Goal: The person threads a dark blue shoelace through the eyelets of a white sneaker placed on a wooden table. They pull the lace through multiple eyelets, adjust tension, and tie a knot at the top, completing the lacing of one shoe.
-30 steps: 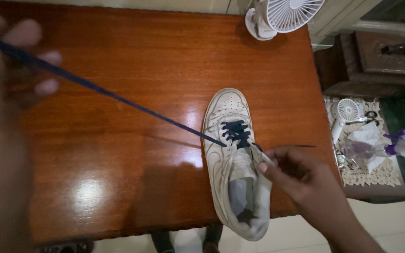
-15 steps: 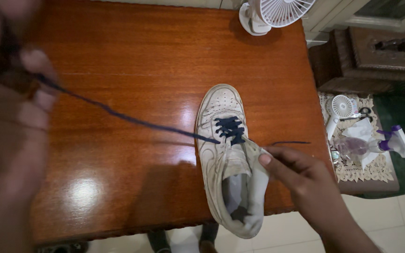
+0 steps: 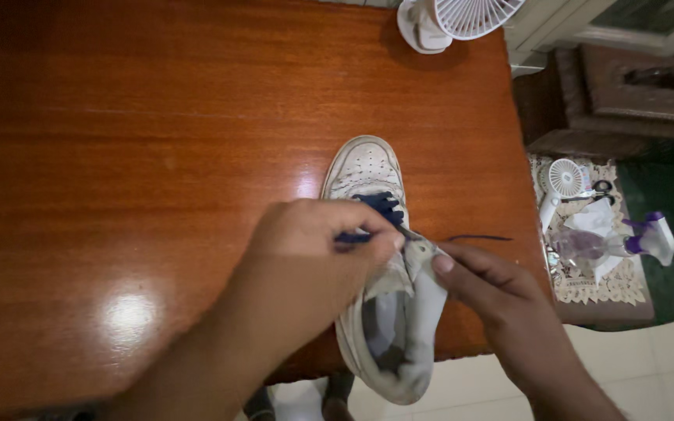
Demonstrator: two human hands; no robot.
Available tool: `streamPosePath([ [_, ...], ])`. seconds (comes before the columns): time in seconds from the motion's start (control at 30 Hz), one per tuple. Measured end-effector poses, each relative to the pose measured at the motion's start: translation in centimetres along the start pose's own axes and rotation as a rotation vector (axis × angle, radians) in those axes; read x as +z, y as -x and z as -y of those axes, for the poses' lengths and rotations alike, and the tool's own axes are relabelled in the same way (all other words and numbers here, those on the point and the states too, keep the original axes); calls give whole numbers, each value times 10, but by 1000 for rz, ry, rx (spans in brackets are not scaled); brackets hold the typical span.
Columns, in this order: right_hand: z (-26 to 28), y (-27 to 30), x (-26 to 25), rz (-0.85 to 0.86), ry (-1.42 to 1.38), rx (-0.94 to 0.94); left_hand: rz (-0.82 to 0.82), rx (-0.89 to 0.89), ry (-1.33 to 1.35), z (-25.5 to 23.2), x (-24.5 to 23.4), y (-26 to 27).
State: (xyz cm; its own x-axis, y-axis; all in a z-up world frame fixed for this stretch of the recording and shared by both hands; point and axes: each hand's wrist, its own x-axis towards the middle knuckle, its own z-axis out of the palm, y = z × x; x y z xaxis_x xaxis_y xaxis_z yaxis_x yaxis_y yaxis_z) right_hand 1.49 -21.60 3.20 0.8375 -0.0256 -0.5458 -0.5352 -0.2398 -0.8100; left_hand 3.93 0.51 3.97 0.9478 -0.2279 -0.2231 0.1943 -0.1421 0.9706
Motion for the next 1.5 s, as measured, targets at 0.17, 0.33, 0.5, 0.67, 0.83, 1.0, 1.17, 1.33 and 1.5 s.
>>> streamPosePath([
  [0.17, -1, -2, 0, -78, 32, 51, -70, -99, -158, 11, 19, -3],
  [0.33, -5, -4, -2, -84, 3, 83, -231, 41, -242, 16, 26, -3],
  [0.5, -12, -9, -3, -65, -52, 75, -236, -136, -151, 17, 31, -5],
  [0.67, -17, -10, -2, -73, -188, 99, -162, -246, -2, 25, 35, -8],
  [0.83, -16, -12, -1, -141, -176, 184, -182, -47, 24, 35, 37, -7],
  [1.0, -14, -11, 2, -124, -176, 141, -232, 136, -10, 42, 39, -7],
  [1.17, -17, -12, 6, -159, -225, 139, -226, 86, 35, 42, 41, -6],
  [1.33, -21, -12, 5, -122, -251, 87, -234, 93, 94, 42, 44, -8],
  [1.5, -23, -12, 3, -95, -268, 39, -248, 56, 106, 41, 47, -8],
])
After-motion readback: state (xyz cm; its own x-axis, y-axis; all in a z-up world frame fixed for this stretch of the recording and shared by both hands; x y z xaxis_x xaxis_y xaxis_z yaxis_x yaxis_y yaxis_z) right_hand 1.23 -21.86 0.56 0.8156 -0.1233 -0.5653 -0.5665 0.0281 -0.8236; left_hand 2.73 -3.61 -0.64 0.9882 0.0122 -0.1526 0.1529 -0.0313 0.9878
